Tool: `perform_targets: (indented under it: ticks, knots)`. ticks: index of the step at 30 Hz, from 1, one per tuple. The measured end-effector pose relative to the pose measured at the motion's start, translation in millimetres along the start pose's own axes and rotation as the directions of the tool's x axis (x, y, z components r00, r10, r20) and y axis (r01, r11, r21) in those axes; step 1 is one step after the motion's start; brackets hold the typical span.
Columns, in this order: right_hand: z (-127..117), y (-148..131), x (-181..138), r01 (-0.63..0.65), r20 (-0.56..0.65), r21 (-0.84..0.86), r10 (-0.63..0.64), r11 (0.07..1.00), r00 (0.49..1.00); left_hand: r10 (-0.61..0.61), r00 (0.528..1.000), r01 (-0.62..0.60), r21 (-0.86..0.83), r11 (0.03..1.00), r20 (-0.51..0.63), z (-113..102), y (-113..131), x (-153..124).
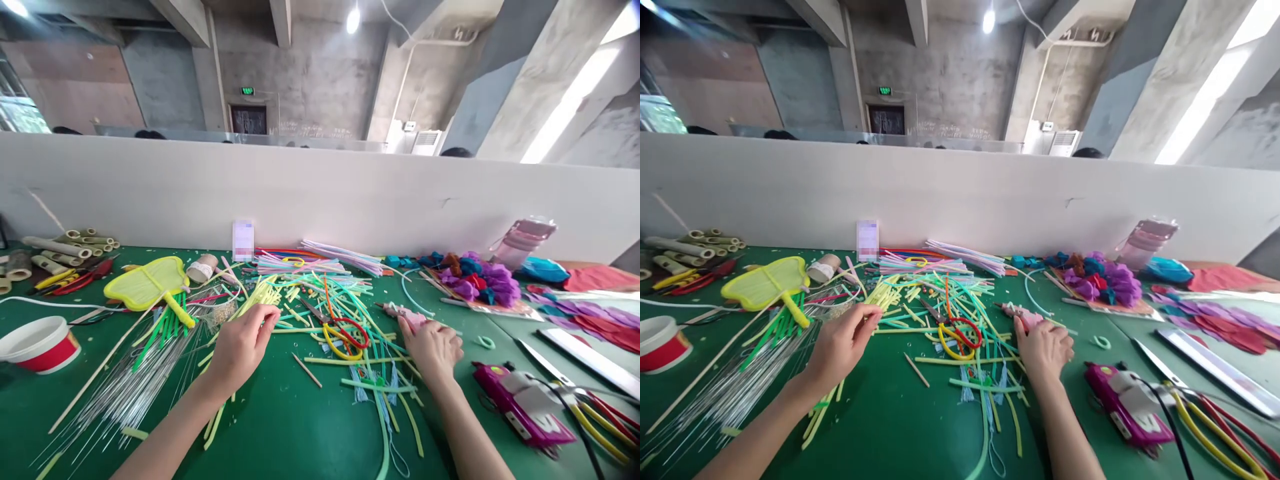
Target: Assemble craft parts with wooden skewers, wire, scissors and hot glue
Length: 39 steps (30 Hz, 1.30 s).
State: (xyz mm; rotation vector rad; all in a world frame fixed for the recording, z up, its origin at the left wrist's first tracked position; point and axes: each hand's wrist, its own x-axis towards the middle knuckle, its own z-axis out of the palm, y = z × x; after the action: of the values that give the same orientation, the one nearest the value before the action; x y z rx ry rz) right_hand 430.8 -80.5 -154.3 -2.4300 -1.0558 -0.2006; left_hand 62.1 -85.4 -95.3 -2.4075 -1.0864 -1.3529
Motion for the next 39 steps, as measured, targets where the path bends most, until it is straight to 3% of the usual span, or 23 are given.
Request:
perform_targets:
  ticks: [3,4,6,8,12,14,16,20,26,33,39]
  knots:
    - [-30.8,-23.6,-1.5,0.125,-0.041,0.153,-0.120,0.980,0.992,-0.121,0.989,0.133,-0.155,0.979,0.087,-18.1,9.4,25.4]
    - [-44.6,-36.4,-2.8,0.211,-0.031,0.353,-0.214,0.911,0.976,-0.131,0.984,0.152,-0.197,0.969,0.117,-24.6,13.5,36.0]
    - [-75.4,-68.2,-8.1,0.236,0.049,0.725,-0.389,0.648,0.920,-0.144,0.980,0.182,-0.330,0.926,0.136,-35.6,22.6,58.4]
    - [-106.1,-103.2,-17.1,0.164,0.063,0.904,-0.503,0.394,0.862,-0.172,0.975,0.217,-0.466,0.858,0.138,-42.1,32.4,78.8]
    - [-144.7,-158.6,-44.3,-0.065,0.031,0.997,-0.558,-0.041,0.829,-0.239,0.962,0.264,-0.677,0.687,0.133,-39.6,50.1,101.5]
    - [-149.5,-172.7,-59.1,-0.201,0.056,0.964,-0.602,-0.177,0.797,-0.284,0.947,0.298,-0.743,0.600,0.151,-33.1,55.1,103.4]
    - [-148.3,-179.0,-70.9,-0.268,0.066,0.939,-0.652,-0.215,0.756,-0.329,0.926,0.338,-0.787,0.516,0.183,-26.1,56.6,101.8]
    - [-144.1,-179.6,-80.0,-0.296,0.087,0.937,-0.698,-0.184,0.711,-0.407,0.890,0.385,-0.817,0.429,0.206,-16.6,52.9,96.7]
    - [-146.7,-174.2,-77.4,-0.281,0.096,0.938,-0.625,-0.203,0.774,-0.437,0.887,0.362,-0.811,0.460,0.149,-14.2,56.1,94.7]
    - [-144.7,-178.7,-83.4,-0.227,0.043,0.949,-0.621,-0.221,0.783,-0.473,0.875,0.360,-0.790,0.496,0.101,-11.9,71.5,95.7]
    - [-142.0,-177.8,-80.3,-0.119,-0.025,0.972,-0.594,-0.202,0.804,-0.496,0.850,0.395,-0.838,0.376,0.179,-3.7,77.2,91.7]
